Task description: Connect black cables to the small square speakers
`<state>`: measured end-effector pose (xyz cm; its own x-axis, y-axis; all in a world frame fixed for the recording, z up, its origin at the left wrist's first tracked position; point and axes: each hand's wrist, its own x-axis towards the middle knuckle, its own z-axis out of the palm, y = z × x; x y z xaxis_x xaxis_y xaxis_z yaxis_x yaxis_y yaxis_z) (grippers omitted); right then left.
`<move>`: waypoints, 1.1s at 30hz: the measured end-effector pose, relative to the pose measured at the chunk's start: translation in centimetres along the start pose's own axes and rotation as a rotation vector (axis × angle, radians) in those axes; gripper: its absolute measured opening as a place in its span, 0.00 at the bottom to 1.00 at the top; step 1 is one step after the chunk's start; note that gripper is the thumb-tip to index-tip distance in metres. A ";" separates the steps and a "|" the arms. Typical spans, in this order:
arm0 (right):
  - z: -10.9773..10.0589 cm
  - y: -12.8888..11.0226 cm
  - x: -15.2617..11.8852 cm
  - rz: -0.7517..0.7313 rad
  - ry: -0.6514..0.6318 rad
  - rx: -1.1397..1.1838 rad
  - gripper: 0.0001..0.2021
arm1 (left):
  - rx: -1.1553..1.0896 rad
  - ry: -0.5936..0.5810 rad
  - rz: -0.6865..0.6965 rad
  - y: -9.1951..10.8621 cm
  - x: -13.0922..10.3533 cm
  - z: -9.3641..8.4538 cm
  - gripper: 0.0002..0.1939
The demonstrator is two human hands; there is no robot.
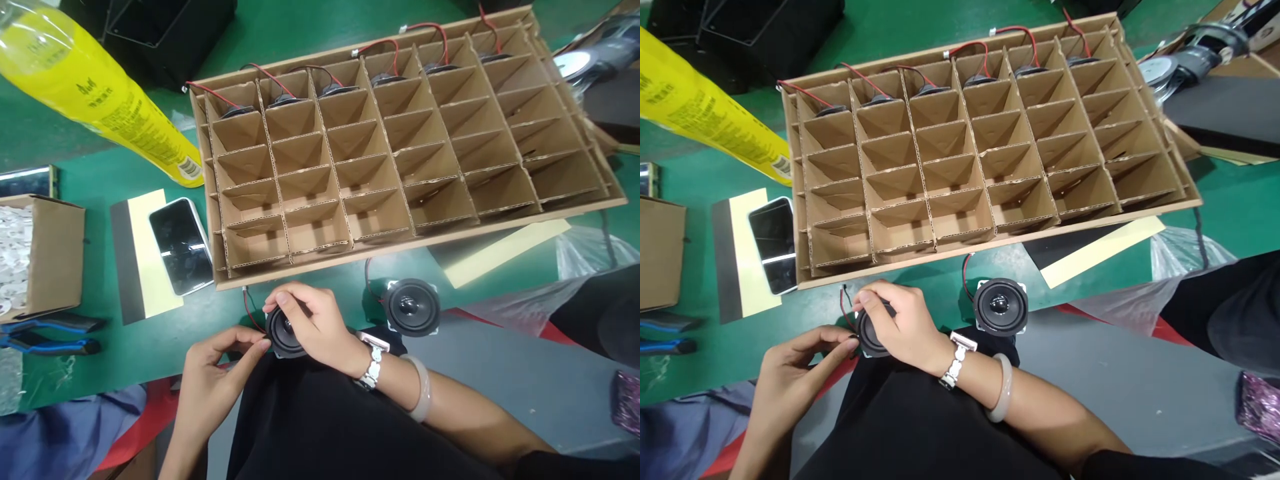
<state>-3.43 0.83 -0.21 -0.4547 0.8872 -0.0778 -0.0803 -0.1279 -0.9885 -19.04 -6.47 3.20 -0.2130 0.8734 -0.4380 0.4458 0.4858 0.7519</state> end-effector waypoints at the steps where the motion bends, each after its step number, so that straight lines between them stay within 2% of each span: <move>1: 0.0 0.0 0.0 -0.007 -0.001 -0.005 0.13 | 0.008 -0.006 -0.009 0.1 0.1 -0.1 0.08; 10: -0.1 0.1 0.3 -0.037 -0.002 -0.041 0.12 | -0.008 -0.144 -0.138 0.5 1.3 -0.9 0.13; 16: -0.2 0.1 0.3 -0.028 -0.013 -0.060 0.13 | -0.045 -0.421 -0.221 1.9 3.6 -2.1 0.14; 20: -0.1 0.1 0.4 -0.040 -0.025 -0.063 0.13 | -0.036 -0.489 -0.241 2.5 4.7 -2.5 0.12; 25: -0.3 0.1 0.4 -0.053 -0.028 -0.064 0.13 | -0.059 -0.637 -0.270 3.0 6.2 -2.7 0.11; 29: -0.1 0.3 0.4 -0.049 -0.027 -0.062 0.14 | -0.045 -0.667 -0.306 3.1 6.7 -2.9 0.10; 33: 0.2 0.4 0.7 -0.048 -0.044 -0.073 0.14 | 0.007 -0.593 -0.246 3.5 5.7 -2.6 0.11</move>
<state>-3.92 1.28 -0.64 -0.4907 0.8709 -0.0260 -0.0389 -0.0517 -0.9979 -20.98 0.28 4.62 0.2061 0.5677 -0.7970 0.4513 0.6675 0.5922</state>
